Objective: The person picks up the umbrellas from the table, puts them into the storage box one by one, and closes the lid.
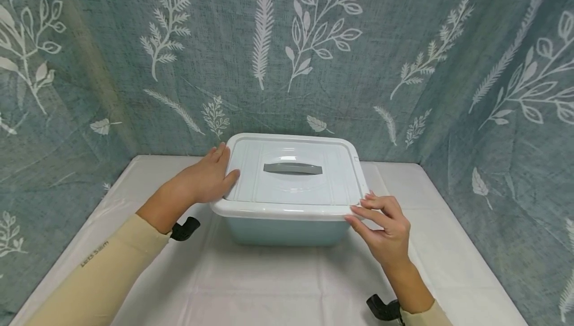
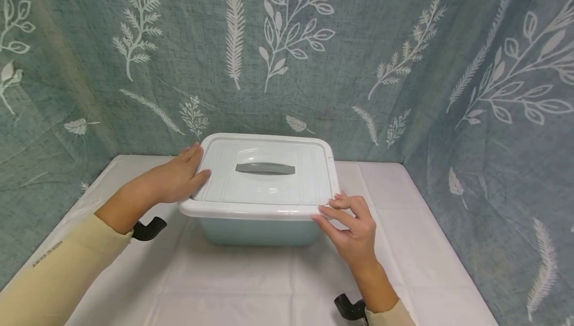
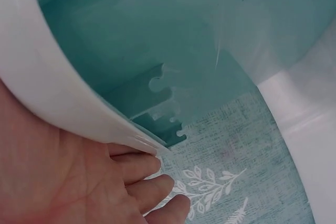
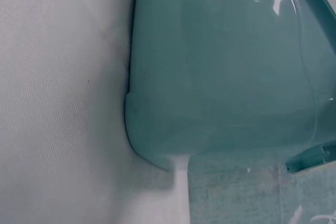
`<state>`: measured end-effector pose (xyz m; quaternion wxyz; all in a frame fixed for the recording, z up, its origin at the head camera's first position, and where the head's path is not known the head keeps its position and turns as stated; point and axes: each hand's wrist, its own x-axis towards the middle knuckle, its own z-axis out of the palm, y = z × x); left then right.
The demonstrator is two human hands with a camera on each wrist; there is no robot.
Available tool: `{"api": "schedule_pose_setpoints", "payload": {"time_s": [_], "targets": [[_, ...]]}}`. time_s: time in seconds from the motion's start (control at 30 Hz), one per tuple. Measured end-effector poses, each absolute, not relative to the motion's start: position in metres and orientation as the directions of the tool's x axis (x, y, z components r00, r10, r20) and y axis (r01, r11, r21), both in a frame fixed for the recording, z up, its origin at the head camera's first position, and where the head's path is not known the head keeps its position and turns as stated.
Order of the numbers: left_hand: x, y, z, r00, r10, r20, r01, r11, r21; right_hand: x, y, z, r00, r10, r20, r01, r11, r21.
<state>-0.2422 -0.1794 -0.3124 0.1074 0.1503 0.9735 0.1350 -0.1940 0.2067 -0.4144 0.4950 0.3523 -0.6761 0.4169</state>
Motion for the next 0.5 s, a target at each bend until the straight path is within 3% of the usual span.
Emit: {"api": "schedule_pose_setpoints", "payload": {"time_s": [0.23, 0.37, 0.5], "targets": [[-0.245, -0.186, -0.318, -0.928, 0.350, -0.129, 0.270, 0.870, 0.412, -0.195, 0.208, -0.417, -0.320, -0.048, 0.946, -0.880, 0.386, -0.278], [-0.243, -0.196, -0.326, -0.934, 0.349, -0.071, 0.268, 0.820, 0.506, -0.193, 0.212, -0.419, -0.420, -0.047, 0.906, -0.866, 0.319, -0.385], [-0.237, -0.207, -0.335, -0.951, 0.309, -0.008, 0.260, 0.813, 0.521, -0.192, 0.220, -0.419, -0.521, -0.016, 0.854, -0.829, 0.246, -0.502]]}}
